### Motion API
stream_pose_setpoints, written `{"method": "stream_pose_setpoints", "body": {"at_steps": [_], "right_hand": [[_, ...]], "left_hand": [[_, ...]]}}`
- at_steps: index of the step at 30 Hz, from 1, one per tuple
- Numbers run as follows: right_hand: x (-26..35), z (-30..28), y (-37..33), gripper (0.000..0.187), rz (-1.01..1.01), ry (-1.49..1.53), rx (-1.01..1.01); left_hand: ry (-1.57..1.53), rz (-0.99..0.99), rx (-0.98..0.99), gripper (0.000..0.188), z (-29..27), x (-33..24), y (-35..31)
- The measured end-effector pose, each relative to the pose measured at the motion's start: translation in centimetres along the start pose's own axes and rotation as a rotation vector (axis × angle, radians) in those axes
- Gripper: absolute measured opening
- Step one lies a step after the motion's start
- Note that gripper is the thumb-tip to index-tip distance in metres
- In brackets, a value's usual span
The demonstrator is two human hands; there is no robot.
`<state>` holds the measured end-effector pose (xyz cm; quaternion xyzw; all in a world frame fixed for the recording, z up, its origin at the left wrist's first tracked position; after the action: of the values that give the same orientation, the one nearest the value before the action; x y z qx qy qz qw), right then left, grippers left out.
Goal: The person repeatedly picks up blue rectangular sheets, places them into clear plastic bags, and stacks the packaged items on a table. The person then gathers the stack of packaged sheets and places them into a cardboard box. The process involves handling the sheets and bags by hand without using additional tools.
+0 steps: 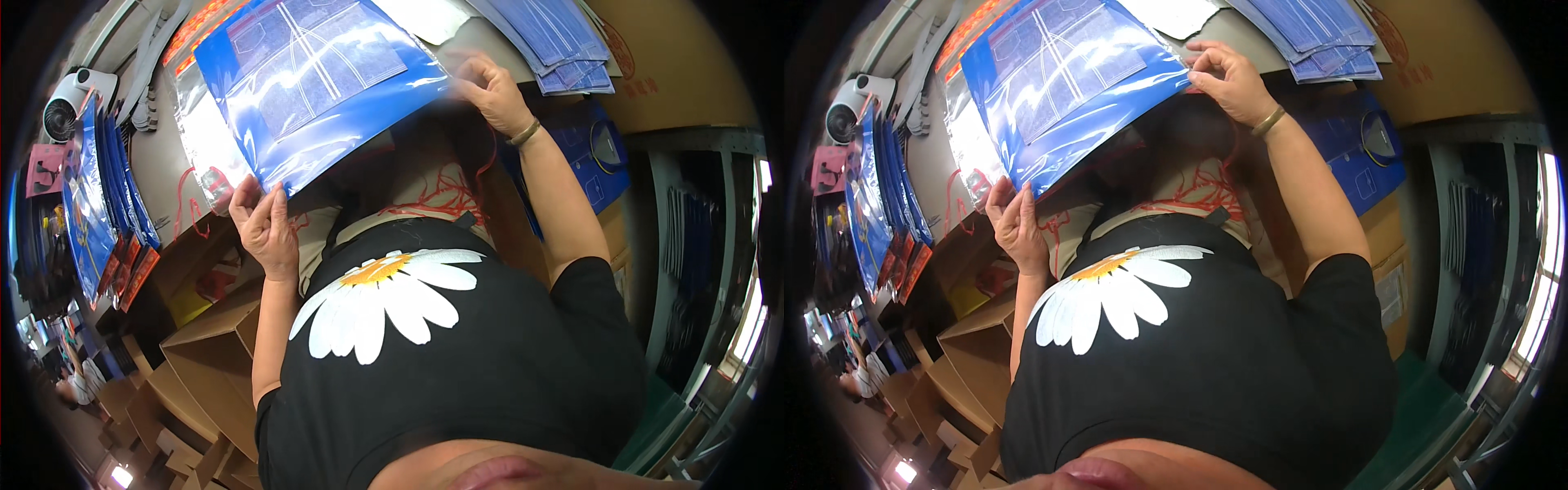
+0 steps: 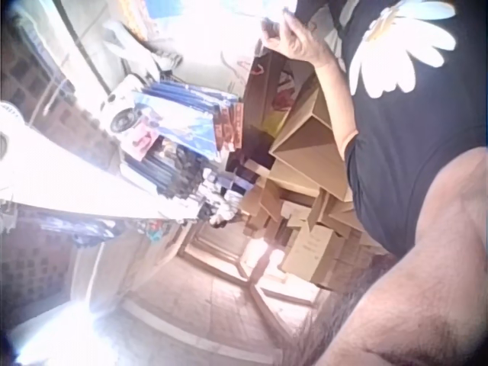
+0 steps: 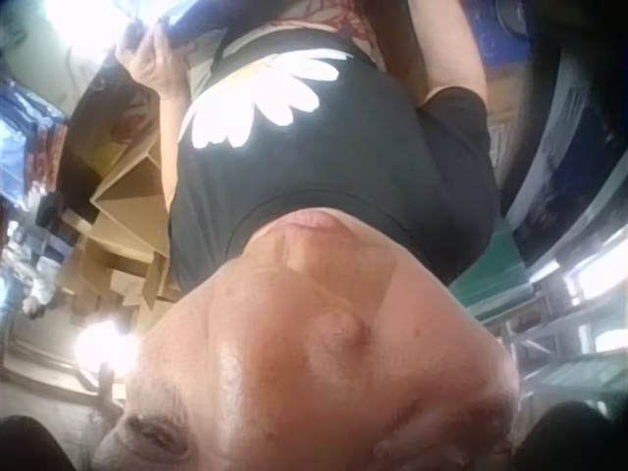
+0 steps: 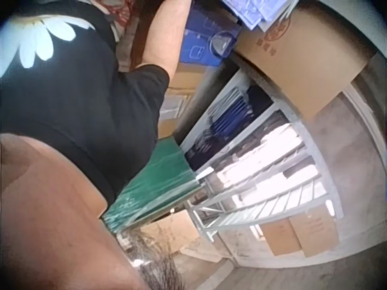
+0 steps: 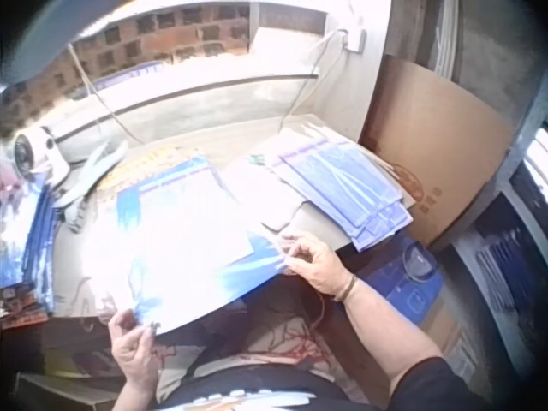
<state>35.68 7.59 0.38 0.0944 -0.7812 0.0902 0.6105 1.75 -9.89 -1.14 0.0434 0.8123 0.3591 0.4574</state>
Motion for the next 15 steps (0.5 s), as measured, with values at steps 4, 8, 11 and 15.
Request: {"method": "stream_pose_setpoints", "body": {"at_steps": [4, 8, 11, 15], "right_hand": [[0.4, 2.1, 0.4, 0.009, 0.179, 0.394, -0.068], [0.7, 3.8, 0.9, 0.018, 0.234, 0.722, -0.089], [1.5, 6.0, 1.0, 0.047, 0.258, 1.144, 0.215], [2.8, 10.7, 0.9, 0.038, 0.368, 0.724, 0.163]], "left_hand": [[-0.169, -0.209, -0.096, 0.021, -0.5, 0.7, 1.2], [-0.291, -0.223, -0.202, 0.043, -0.6, 0.8, 2.2], [-0.474, -0.323, -0.336, 0.076, -0.7, -0.9, 3.3], [-0.536, -0.326, -0.340, 0.086, -0.6, -0.9, 4.2]]}}
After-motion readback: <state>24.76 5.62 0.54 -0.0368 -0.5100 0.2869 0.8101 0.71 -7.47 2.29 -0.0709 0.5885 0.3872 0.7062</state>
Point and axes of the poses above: each hand's wrist, its own y-axis towards the middle knuckle, its own z-axis out of the palm, x = y × z, the point moved 2 cm from there along y, towards the middle knuckle, and after that the axes turned 12 degrees about z, right-handed, at the moved point
